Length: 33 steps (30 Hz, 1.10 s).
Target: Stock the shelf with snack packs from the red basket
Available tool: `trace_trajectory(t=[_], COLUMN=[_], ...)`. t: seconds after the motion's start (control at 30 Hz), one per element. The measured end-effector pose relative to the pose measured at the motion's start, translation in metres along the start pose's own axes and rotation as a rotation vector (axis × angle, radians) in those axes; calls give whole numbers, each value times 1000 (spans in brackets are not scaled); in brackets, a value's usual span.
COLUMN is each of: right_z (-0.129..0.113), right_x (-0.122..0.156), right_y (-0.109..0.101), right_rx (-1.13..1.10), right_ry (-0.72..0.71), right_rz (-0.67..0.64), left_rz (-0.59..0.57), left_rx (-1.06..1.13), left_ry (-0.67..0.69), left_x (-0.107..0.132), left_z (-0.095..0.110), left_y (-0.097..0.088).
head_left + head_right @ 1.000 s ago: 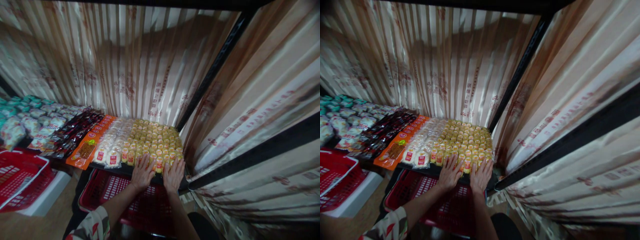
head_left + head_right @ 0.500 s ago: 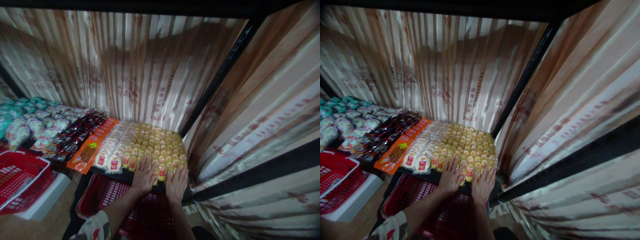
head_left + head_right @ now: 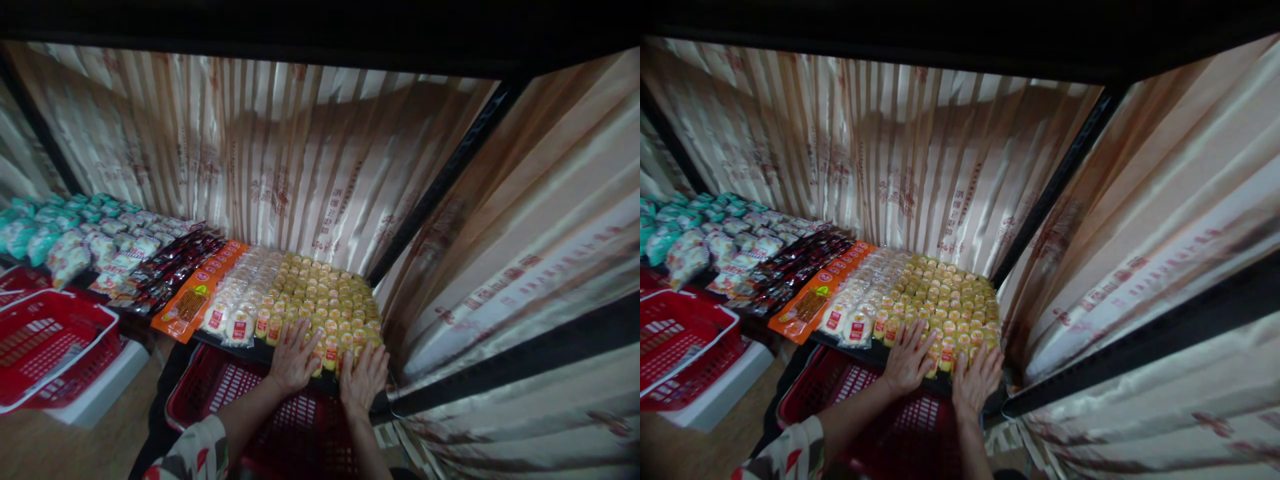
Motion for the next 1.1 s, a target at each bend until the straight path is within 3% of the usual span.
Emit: trace_trajectory(t=[0.47, 0.9, 1.1], right_z=[-15, -3, -16], right_x=[-2, 0, 11], right_y=[0, -7, -14], right_rx=[57, -25, -53], right_ry=[-110, -41, -55], right_rz=[24, 32, 13], left_rz=[-54, 6, -10], left_rx=[4, 31, 6], left_ry=[-22, -22, -2], left_x=[-3, -4, 10], left_z=[-8, -8, -3], left_y=[5, -8, -12])
Point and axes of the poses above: each hand's wrist, its own x-axis away from the middle knuckle, its own y-axis out of the palm, z = x × y, the point moved 9 cm from there along -x, towards the middle knuckle, and after that the axes turned 8 degrees about -y, right-handed, at the moved point
